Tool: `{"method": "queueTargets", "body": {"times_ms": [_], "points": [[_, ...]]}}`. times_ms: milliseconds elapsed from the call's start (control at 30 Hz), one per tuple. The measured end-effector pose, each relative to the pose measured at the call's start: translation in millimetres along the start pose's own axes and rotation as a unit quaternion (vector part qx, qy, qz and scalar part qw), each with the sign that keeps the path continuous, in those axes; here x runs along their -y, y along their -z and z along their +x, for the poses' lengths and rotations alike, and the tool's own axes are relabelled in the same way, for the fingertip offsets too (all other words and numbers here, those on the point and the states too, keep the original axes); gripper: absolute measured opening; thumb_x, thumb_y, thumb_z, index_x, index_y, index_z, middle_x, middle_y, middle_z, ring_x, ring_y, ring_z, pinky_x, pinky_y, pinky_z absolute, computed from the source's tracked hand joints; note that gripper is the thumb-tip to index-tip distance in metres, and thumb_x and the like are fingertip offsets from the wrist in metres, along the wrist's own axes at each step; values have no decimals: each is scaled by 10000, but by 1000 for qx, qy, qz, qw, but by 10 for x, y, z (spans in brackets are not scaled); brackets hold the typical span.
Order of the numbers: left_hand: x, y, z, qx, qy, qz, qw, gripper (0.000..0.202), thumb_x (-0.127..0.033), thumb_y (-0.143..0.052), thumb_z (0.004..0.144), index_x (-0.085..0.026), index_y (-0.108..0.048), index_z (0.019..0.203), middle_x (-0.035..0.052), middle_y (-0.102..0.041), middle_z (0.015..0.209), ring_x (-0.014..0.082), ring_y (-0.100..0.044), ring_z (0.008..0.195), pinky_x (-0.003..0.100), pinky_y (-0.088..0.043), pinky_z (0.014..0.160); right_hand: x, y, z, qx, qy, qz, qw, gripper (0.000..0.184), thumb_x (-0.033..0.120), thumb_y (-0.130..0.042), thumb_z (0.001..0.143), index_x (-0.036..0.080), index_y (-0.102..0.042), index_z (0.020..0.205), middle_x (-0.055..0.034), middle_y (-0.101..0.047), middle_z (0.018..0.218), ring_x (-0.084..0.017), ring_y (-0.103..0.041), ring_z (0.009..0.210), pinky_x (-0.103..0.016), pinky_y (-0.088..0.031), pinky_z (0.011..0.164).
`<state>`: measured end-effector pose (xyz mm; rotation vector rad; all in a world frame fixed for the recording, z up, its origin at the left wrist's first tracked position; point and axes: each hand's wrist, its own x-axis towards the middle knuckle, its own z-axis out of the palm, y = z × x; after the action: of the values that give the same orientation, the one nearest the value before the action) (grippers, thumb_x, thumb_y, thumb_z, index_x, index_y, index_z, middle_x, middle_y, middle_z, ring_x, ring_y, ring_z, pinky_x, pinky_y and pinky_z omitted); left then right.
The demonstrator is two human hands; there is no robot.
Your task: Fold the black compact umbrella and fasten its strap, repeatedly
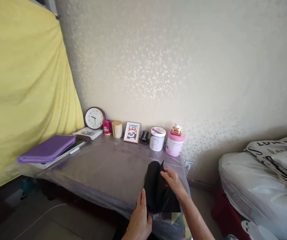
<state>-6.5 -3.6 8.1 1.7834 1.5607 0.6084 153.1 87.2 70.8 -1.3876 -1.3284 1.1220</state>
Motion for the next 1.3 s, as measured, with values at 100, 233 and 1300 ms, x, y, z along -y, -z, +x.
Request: {"method": "queueTargets", "body": {"times_ms": [100,233,1300], "points": [[-64,30,-15,12,14,19,1000,849,-41,-401,653,-51,23,1388,180,-49,1466,206,-363,1253,244,-303,990,46,-248,75,1,-3,17,1000,355,393,-585,683,167,-552,955,70,-487,564,-88,-505,488,-206,-434,463],[-113,52,-14,21,20,36,999,869,-51,-419,639,-62,17,1390,173,-26,1468,211,-332,1272,248,-311,986,-33,-521,201,19,-15,4,1000,304,357,-543,728,163,-519,961,67,-522,562,-101,-544,460,-222,-443,463],[-70,18,60,40,-16,201,979,855,-5,-407,669,-220,-23,1402,121,104,1464,207,-597,947,289,-478,756,-75,-659,-6,94,191,-344,915,231,214,-384,859,230,-605,923,12,-688,755,-122,-618,729,-209,-425,675]]}}
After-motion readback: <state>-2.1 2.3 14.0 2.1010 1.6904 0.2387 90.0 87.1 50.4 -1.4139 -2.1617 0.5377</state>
